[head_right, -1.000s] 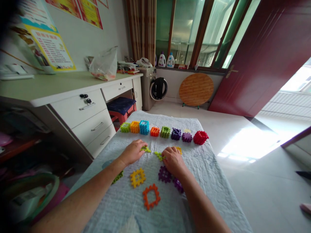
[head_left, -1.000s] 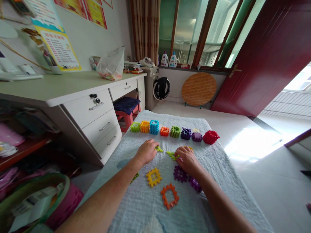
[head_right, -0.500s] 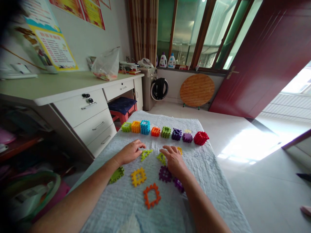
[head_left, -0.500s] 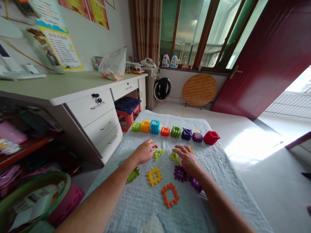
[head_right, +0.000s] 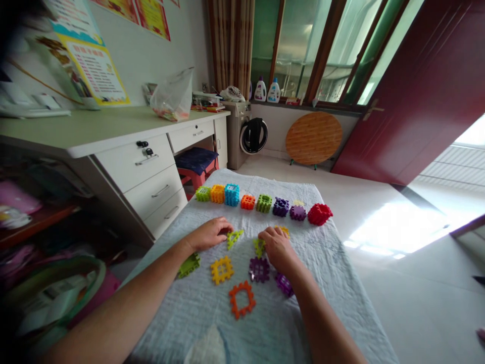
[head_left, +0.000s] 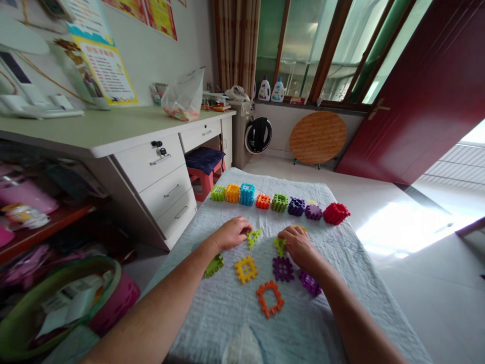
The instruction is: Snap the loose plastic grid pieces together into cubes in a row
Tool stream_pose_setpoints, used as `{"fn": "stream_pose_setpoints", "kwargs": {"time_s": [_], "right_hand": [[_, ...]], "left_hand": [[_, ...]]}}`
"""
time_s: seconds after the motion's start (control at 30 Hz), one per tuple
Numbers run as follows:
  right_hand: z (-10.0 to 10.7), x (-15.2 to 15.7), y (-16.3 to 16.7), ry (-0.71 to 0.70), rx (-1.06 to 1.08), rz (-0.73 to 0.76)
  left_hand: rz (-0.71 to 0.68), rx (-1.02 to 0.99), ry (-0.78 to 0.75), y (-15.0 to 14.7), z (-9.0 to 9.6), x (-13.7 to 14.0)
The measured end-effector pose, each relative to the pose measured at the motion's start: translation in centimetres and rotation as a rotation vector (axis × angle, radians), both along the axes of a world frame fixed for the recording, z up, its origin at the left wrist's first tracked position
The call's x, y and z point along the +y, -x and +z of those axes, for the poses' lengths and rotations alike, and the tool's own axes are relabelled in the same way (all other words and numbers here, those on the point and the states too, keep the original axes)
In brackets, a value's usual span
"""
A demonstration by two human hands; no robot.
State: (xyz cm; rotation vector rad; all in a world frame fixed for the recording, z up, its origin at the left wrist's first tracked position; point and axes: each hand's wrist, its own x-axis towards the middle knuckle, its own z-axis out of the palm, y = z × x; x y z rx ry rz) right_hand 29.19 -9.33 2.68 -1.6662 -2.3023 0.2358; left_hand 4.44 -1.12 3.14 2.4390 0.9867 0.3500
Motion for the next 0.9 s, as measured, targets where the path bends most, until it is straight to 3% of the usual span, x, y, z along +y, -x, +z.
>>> {"fn": "stream_pose_setpoints", "kwargs": {"time_s": [0.17, 0.37, 0.67, 0.9], "right_hand": [[-0.2, 0.1, 0.0, -0.032, 0.069, -0.009], [0.3, -0.1, 0.8, -0.042, 0.094, 0.011], [0.3, 0.8, 3.0, -0.11, 0.122, 0.067], [-0.2, 1.1, 4.9, -0.102, 0.023, 0.111]], "left_hand": [[-0.043, -0.044, 0.088, 0.5, 1.0, 0.1], [0.058, -0.119, 0.159, 2.0, 1.6, 0.7], [-0.061, -0.015, 0.058, -0.7, 0.9, -0.8], [0.009, -0.147, 0.096, -1.3, 0.2, -1.1]]}}
